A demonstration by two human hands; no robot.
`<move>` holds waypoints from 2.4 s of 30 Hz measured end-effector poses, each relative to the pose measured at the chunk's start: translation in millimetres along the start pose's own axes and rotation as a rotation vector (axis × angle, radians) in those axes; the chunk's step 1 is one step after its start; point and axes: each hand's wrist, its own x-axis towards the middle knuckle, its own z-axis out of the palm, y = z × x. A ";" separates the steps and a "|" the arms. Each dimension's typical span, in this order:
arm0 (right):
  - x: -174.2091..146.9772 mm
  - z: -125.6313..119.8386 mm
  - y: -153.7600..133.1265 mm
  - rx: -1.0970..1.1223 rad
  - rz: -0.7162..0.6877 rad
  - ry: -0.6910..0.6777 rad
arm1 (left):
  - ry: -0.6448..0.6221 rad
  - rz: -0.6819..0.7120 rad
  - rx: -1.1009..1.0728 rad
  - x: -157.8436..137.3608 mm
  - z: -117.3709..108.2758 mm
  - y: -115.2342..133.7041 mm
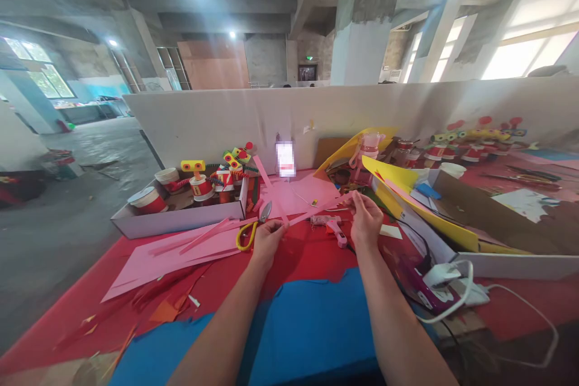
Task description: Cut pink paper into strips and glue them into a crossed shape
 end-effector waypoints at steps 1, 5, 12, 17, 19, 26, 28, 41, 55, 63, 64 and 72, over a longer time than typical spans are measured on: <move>-2.4 1.4 -0.6 0.051 -0.001 -0.005 | 0.004 -0.008 -0.022 0.5 -1.0 -0.4; -25.9 9.3 14.7 0.084 0.193 -0.214 | -0.008 -0.063 -0.180 0.4 -1.5 -0.8; -77.3 23.5 53.6 -0.111 0.560 -0.636 | -0.089 -0.136 -0.220 -6.0 5.0 2.2; -83.3 22.5 52.7 -0.086 0.604 -0.625 | -0.098 -0.137 -0.184 -4.7 6.6 -2.3; -83.7 22.4 51.3 -0.076 0.631 -0.611 | -0.085 -0.140 -0.193 -3.5 6.5 -5.1; -86.3 24.5 49.1 -0.066 0.664 -0.591 | -0.060 -0.152 -0.189 -2.9 4.3 -8.9; -86.5 23.8 50.1 -0.085 0.664 -0.581 | -0.050 -0.162 -0.196 -3.4 4.2 -8.3; -83.3 21.2 57.3 -0.280 0.383 -0.544 | -0.117 -0.089 -0.078 -8.8 7.3 0.6; -82.7 20.2 54.6 -0.317 0.390 -0.659 | 0.056 -0.016 0.068 -5.0 3.7 -4.2; -81.8 19.4 58.2 -0.383 0.306 -0.622 | -0.022 -0.005 -0.090 -3.5 6.0 -6.0; -81.1 19.1 58.6 -0.395 0.295 -0.624 | -0.013 -0.013 -0.113 -2.7 5.8 -6.4; -72.0 17.6 55.5 -0.467 0.167 -0.592 | 0.033 -0.102 -0.262 3.4 2.4 -8.3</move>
